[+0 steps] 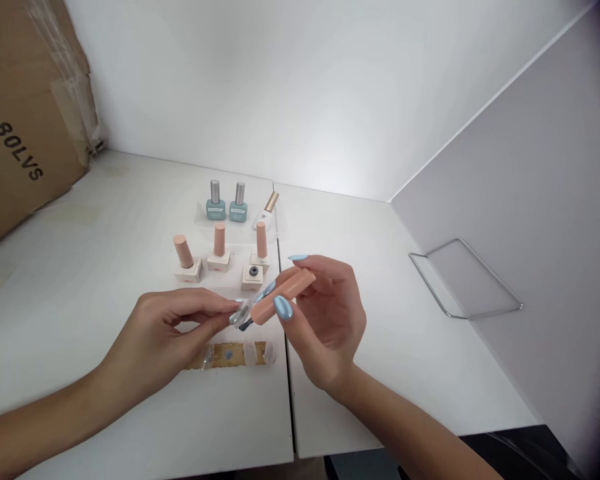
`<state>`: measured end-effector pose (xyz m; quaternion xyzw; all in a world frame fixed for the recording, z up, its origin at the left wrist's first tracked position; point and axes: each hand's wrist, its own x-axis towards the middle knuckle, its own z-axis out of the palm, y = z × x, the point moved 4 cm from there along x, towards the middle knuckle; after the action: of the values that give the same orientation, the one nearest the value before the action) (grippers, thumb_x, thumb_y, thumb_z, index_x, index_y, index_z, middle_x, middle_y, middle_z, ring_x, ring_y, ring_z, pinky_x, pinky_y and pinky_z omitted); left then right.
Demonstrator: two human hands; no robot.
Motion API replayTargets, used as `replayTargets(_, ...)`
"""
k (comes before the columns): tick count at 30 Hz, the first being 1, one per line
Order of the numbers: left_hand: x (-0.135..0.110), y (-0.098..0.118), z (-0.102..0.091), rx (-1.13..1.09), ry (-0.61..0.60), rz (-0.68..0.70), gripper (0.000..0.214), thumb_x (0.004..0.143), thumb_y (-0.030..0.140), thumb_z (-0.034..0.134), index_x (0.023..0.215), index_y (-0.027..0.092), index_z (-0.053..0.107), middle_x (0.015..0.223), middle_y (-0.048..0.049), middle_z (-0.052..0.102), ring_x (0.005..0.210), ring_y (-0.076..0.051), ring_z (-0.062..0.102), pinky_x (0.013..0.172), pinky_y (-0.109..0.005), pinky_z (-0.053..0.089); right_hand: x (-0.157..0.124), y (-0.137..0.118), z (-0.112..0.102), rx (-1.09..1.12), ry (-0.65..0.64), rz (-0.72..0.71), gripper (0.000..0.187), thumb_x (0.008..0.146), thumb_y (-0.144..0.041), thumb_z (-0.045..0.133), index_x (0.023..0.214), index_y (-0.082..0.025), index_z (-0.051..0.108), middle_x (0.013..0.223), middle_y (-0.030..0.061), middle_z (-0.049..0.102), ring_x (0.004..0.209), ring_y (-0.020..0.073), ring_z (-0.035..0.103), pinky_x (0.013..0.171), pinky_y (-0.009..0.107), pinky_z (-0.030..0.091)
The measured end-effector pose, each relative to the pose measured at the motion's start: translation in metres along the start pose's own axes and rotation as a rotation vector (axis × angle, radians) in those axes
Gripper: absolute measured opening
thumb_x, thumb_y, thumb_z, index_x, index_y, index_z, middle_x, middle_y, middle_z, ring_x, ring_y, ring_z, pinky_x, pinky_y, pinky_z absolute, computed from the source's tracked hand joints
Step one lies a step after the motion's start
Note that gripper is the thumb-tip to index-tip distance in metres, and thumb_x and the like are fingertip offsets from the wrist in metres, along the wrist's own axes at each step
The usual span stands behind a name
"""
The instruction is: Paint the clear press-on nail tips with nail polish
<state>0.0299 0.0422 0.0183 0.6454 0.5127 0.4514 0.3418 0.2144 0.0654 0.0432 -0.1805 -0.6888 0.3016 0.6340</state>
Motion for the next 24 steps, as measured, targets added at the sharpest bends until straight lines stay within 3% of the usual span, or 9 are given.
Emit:
replayTargets(10, 0.002, 0.002, 0.002, 0.006, -0.033, -0.006, 0.013, 0.087, 0.031, 0.075, 0.082, 0.033, 0.087, 0.082, 0.0021, 0.086, 0.069, -0.017, 0.08, 0.061, -0.019, 0.064, -0.002, 0.005, 0.005, 0.035, -0.046, 0.014, 0.036, 0.096, -0.01, 0.061, 0.126, -0.028, 0.053, 0.075, -0.0059, 0.069, 0.067, 0.0138, 0.072, 0.064, 0.032, 0.065)
replayTargets(20, 0.0, -0.004, 0.002, -0.009, 0.023, -0.06, 0.009, 0.081, 0.033, 0.078, 0.078, 0.032, 0.087, 0.077, 0.0009, 0.085, 0.064, -0.018, 0.079, 0.058, -0.019, 0.064, -0.006, 0.019, -0.008, -0.037, 0.147, 0.275, 0.023, 0.099, -0.017, 0.064, 0.118, -0.029, 0.057, 0.08, -0.006, 0.07, 0.082, 0.0145, 0.078, 0.08, 0.037, 0.067)
replayTargets(24, 0.0, -0.007, 0.001, -0.064, 0.023, -0.135, 0.006, 0.078, 0.034, 0.081, 0.078, 0.031, 0.086, 0.076, 0.0007, 0.085, 0.062, -0.017, 0.079, 0.054, -0.015, 0.062, -0.003, 0.014, -0.009, 0.01, 0.162, 0.229, 0.024, 0.099, -0.014, 0.063, 0.117, -0.029, 0.058, 0.079, -0.0062, 0.07, 0.081, 0.0147, 0.078, 0.081, 0.037, 0.068)
